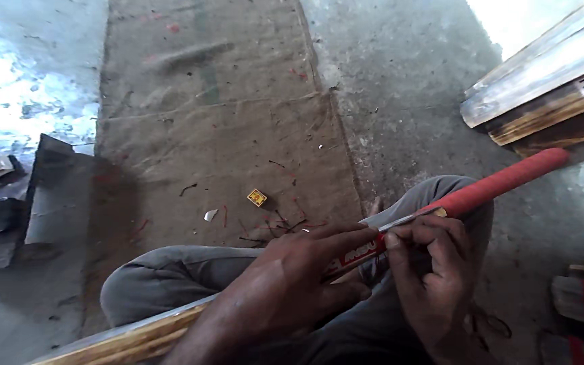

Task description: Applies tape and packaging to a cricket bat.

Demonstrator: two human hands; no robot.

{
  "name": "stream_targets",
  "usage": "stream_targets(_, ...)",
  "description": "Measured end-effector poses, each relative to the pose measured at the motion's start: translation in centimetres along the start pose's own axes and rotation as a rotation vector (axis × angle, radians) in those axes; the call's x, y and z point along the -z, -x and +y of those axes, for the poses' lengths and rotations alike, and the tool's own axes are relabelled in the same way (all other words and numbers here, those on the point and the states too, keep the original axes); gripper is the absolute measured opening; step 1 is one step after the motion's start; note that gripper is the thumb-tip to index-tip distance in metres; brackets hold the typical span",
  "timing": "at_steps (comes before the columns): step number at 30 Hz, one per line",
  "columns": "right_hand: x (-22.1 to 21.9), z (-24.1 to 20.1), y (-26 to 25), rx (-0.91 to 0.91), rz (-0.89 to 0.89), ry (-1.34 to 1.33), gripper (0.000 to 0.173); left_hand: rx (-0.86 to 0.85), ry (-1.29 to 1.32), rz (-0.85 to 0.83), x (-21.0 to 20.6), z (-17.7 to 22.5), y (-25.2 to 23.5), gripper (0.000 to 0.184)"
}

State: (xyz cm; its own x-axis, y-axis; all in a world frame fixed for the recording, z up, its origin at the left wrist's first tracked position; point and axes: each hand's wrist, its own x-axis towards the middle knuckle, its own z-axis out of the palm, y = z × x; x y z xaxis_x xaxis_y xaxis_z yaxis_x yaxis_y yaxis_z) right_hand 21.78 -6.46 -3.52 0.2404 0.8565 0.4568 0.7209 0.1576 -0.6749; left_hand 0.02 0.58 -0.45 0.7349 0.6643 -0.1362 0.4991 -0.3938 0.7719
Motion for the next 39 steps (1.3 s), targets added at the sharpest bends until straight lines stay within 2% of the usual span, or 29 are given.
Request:
stream_targets(6, 0.2, -0.4, -0.5, 0.048, -0.020, 0.098, 0.008, -0.001, 0.011, -0.001, 0.0, 0.0, 0.2, 0.061)
stream_targets(10, 1.3, -0.4, -1.5, 0.016, -0.122, 0.071, 0.034, 0.010, -0.014, -0.001, 0.1, 0.1, 0.1, 0.058)
stream_targets(13, 1.7, 0.1, -1.7, -0.098, -0.211, -0.061, 0.035, -0.002, -0.015, 0.014, 0.1, 0.2, 0.1, 0.056)
stream_targets(15, 1.8, 0.2, -1.6, -0.191, -0.236, -0.157, 0.041, 0.014, -0.015, 0.008, 0.2, 0.3, 0.1, 0.054)
stream_targets(17, 2.3, 0.3, -1.3, -0.166, -0.187, -0.148, 0.049, 0.010, -0.013, 0.013, 0.1, 0.3, 0.0, 0.054)
stream_targets(18, 2.8, 0.2, -1.1, -0.087, -0.133, -0.098, 0.048, 0.007, -0.012, 0.014, 0.1, 0.2, 0.0, 0.054)
stream_targets(20, 4.2, -0.1, 0.3, 0.092, -0.052, 0.067, 0.031, 0.005, -0.005, 0.013, 0.2, 0.1, 0.1, 0.054)
stream_targets(21, 4.6, -0.1, 1.2, 0.150, -0.055, 0.147, 0.022, 0.002, 0.002, 0.015, 0.2, 0.1, 0.1, 0.054)
stream_targets(23, 4.5, 0.4, 2.8, 0.196, -0.138, 0.266, 0.016, -0.002, -0.003, 0.018, 0.2, 0.1, 0.0, 0.054)
stream_targets(26, 3.5, 0.9, 3.6, 0.205, -0.213, 0.272, 0.018, -0.005, -0.016, 0.021, 0.1, 0.1, -0.2, 0.055)
stream_targets(30, 1.9, -0.4, 3.8, 0.215, -0.198, 0.158, 0.021, -0.018, -0.006, -0.002, 0.1, 0.1, 0.1, 0.061)
stream_targets(34, 0.8, -0.8, 3.8, 0.240, -0.211, 0.155, 0.027, -0.006, 0.006, -0.042, 0.2, 0.0, 0.1, 0.067)
stream_targets(39, 1.5, -0.6, 4.0, 0.216, -0.191, 0.074, 0.031, -0.016, 0.010, -0.025, 0.1, 0.0, 0.1, 0.062)
